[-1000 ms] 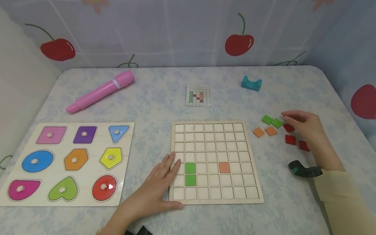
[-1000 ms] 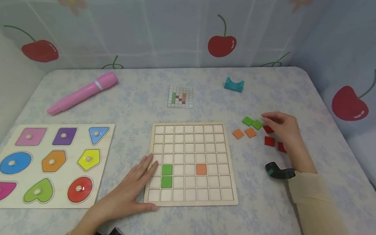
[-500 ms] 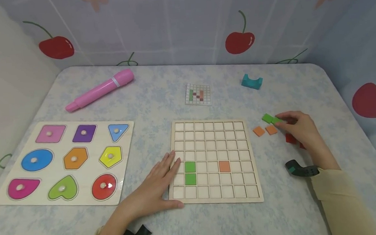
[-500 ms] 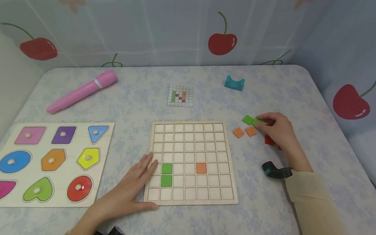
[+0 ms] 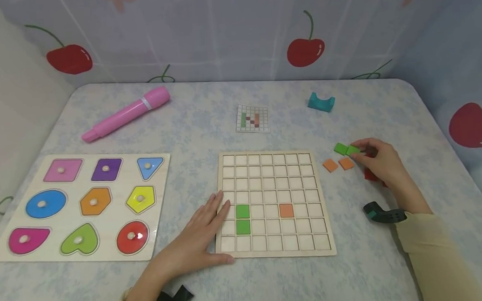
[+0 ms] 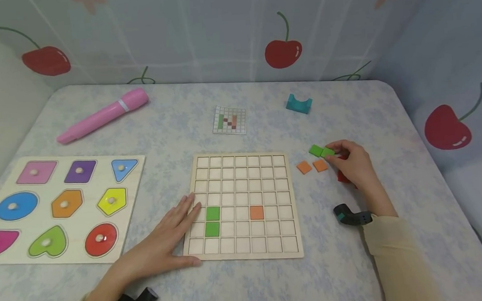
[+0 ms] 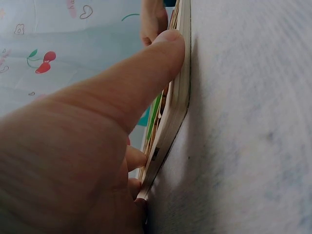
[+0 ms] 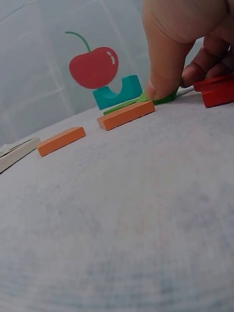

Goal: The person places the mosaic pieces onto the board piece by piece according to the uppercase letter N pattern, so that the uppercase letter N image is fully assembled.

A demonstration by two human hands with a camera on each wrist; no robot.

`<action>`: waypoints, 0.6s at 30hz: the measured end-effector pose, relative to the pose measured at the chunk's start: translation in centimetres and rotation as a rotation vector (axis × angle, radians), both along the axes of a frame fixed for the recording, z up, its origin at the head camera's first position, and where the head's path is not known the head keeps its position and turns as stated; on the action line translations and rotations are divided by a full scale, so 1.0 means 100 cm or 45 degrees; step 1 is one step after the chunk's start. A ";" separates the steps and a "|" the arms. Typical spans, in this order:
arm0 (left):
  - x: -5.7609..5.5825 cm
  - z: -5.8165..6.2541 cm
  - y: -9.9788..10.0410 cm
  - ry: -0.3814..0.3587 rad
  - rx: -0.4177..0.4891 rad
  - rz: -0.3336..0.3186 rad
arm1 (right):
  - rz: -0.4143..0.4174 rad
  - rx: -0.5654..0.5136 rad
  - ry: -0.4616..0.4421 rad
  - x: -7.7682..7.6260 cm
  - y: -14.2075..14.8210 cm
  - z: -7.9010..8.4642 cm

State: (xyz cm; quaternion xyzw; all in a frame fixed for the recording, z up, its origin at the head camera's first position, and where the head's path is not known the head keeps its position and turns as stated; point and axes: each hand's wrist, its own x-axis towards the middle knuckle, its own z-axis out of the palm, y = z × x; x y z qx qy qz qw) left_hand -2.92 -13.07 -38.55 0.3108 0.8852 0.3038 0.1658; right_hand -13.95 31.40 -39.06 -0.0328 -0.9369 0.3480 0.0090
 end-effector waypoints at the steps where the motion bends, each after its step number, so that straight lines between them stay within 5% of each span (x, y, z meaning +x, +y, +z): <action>1: 0.000 0.000 0.000 0.001 0.000 -0.001 | 0.002 -0.002 0.013 0.000 0.000 0.000; 11: -0.002 0.000 0.000 0.009 0.003 0.004 | -0.217 -0.101 0.049 -0.003 0.004 0.005; 18: 0.000 0.000 0.000 0.011 0.011 0.001 | -0.247 -0.252 0.174 -0.019 0.017 -0.018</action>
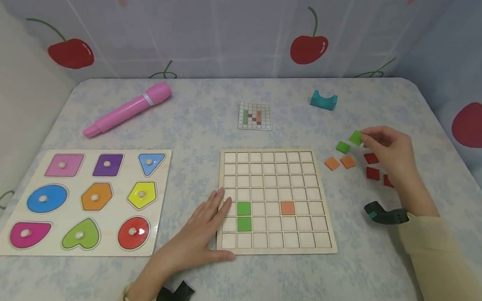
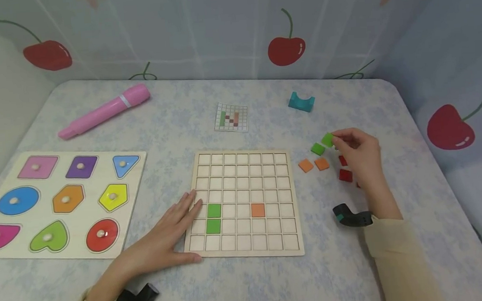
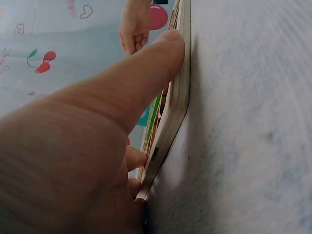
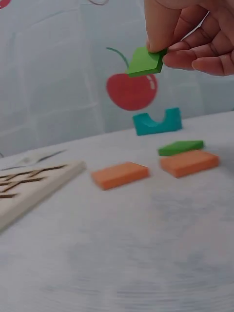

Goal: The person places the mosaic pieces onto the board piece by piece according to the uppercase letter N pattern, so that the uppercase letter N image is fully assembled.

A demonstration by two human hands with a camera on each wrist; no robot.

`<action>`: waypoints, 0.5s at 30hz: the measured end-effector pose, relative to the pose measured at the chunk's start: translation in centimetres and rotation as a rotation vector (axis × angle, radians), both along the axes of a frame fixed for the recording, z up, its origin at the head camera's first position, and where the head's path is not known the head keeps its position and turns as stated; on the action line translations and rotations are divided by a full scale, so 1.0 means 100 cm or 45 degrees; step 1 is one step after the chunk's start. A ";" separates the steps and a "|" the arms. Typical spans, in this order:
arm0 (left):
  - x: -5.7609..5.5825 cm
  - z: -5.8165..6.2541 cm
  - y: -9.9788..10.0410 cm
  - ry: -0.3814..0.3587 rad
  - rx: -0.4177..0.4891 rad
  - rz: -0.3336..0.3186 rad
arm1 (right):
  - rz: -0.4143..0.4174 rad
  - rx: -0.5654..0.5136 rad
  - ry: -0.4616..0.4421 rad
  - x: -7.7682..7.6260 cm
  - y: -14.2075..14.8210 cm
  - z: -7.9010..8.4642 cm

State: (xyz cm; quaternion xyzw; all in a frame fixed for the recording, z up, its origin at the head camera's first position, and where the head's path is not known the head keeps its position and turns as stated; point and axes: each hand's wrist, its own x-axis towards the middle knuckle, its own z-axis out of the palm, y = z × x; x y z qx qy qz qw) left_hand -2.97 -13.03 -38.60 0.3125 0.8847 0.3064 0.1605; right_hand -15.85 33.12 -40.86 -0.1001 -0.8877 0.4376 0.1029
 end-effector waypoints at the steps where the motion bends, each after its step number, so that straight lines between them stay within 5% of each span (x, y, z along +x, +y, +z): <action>1: 0.000 0.000 0.000 0.000 -0.001 -0.002 | 0.026 -0.036 0.035 -0.001 -0.004 0.000; 5: 0.000 0.000 0.000 0.002 -0.006 -0.008 | 0.200 -0.200 0.117 0.009 -0.048 0.029; 10: 0.000 -0.001 -0.001 0.010 -0.008 -0.014 | 0.513 -0.373 0.075 0.033 -0.121 0.075; 15: 0.000 -0.001 -0.001 0.014 -0.008 -0.012 | 0.700 -0.483 -0.036 0.040 -0.166 0.076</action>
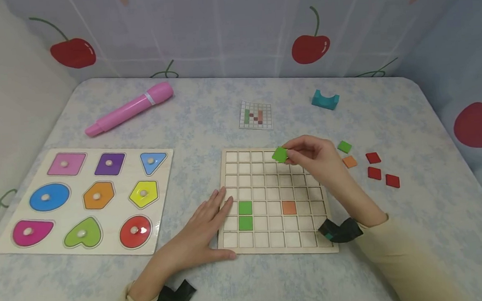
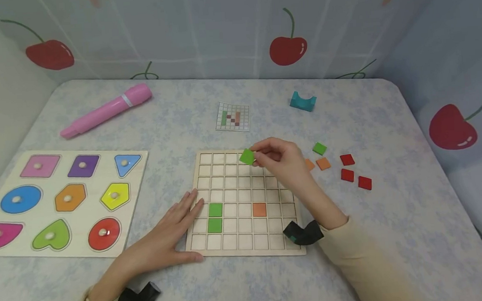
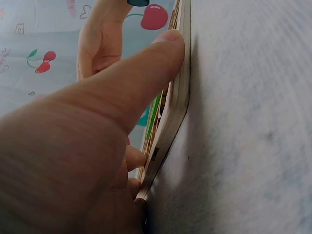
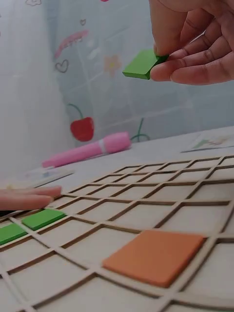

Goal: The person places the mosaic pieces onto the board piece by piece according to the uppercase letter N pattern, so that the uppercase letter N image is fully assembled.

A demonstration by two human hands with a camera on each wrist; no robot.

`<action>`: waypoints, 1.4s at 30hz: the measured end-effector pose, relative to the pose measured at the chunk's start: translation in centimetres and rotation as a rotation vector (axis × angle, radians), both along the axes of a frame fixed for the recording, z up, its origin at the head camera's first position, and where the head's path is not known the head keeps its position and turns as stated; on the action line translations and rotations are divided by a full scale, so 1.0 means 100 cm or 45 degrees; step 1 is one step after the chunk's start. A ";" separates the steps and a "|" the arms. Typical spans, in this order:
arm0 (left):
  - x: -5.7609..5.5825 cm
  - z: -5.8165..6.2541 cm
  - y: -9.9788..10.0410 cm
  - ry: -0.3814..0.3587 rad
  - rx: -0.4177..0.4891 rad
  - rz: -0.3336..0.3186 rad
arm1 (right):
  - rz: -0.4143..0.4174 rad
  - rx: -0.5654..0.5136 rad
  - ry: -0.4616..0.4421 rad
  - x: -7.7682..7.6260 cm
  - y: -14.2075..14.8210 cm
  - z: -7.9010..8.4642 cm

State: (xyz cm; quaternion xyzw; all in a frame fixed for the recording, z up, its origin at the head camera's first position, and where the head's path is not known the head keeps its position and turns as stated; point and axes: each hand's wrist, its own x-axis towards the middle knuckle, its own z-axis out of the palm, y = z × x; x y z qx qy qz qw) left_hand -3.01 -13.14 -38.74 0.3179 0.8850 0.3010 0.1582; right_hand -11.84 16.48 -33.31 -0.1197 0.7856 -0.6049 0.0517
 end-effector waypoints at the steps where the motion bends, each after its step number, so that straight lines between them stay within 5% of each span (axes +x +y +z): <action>1: 0.000 0.000 0.000 0.001 0.000 0.001 | 0.016 0.001 -0.027 0.000 -0.007 -0.002; 8: 0.000 -0.001 0.000 0.006 -0.011 0.003 | 0.136 0.065 -0.152 0.002 -0.041 -0.024; 17: 0.000 0.001 0.000 0.008 -0.001 0.001 | 0.215 0.267 -0.030 0.005 -0.054 -0.045; 24: 0.000 0.001 0.001 -0.011 -0.002 0.006 | 0.235 0.422 0.072 0.010 -0.059 -0.045; 42: 0.000 0.001 0.000 -0.001 -0.002 0.012 | 0.302 0.476 0.157 0.012 -0.059 -0.045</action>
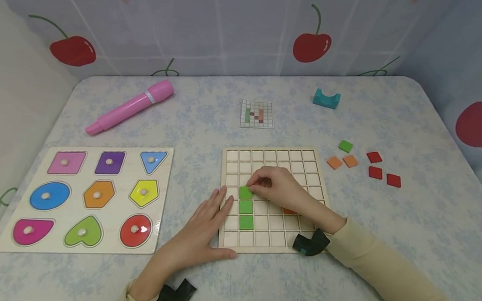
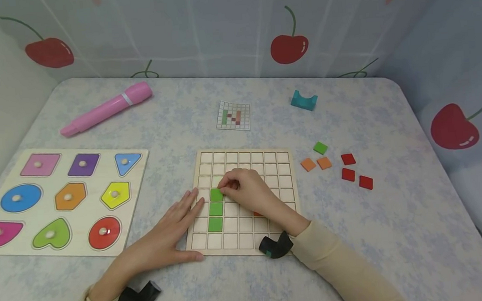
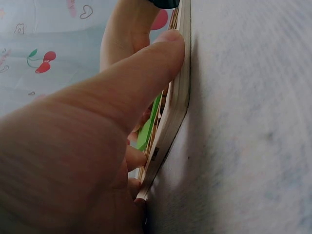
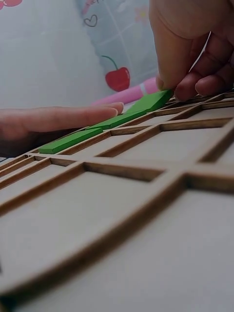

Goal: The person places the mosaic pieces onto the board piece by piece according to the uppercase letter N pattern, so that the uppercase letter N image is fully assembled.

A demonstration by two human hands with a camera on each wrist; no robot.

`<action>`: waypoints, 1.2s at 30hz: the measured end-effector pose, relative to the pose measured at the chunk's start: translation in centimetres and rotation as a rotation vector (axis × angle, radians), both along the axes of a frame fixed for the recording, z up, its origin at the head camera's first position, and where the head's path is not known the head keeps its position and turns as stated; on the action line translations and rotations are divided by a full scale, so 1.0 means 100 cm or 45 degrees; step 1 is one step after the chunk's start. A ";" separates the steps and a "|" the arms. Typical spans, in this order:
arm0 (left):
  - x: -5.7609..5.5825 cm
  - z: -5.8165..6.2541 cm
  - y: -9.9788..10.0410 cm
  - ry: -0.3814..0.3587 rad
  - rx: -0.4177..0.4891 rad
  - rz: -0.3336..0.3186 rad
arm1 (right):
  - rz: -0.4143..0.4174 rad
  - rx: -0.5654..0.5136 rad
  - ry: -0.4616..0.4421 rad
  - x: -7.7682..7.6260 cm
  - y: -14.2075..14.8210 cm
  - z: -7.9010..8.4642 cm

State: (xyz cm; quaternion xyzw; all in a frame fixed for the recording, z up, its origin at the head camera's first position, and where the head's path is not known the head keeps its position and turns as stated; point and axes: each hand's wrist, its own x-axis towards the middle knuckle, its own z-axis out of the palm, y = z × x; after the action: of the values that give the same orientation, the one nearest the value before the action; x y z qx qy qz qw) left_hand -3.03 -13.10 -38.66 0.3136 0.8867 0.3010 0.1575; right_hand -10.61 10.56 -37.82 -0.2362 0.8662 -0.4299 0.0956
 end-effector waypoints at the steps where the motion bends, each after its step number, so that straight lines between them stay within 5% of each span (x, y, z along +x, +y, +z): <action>1: 0.000 0.000 0.000 0.001 0.001 0.000 | -0.001 0.005 0.009 0.000 0.000 0.000; 13: 0.000 0.000 0.000 -0.001 0.008 -0.005 | -0.009 0.038 0.029 -0.004 0.010 0.017; 18: 0.000 0.000 0.000 -0.014 0.009 -0.006 | -0.093 0.017 0.100 -0.013 0.045 0.046; 22: 0.000 0.000 0.000 -0.022 0.001 -0.003 | -0.266 0.023 0.157 -0.024 0.090 0.056; 30: 0.001 0.000 0.000 -0.029 0.009 -0.007 | -0.764 0.083 -0.094 -0.044 0.175 0.021; 36: 0.001 0.000 0.000 -0.028 0.002 -0.004 | -0.860 0.147 -0.221 -0.046 0.190 0.005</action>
State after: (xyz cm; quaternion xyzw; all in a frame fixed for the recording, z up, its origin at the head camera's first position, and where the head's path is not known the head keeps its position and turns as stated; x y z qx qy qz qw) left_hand -2.97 -13.05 -38.61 0.3115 0.8842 0.3049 0.1676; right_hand -15.18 29.52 -37.29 0.1068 0.9069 -0.4062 0.0346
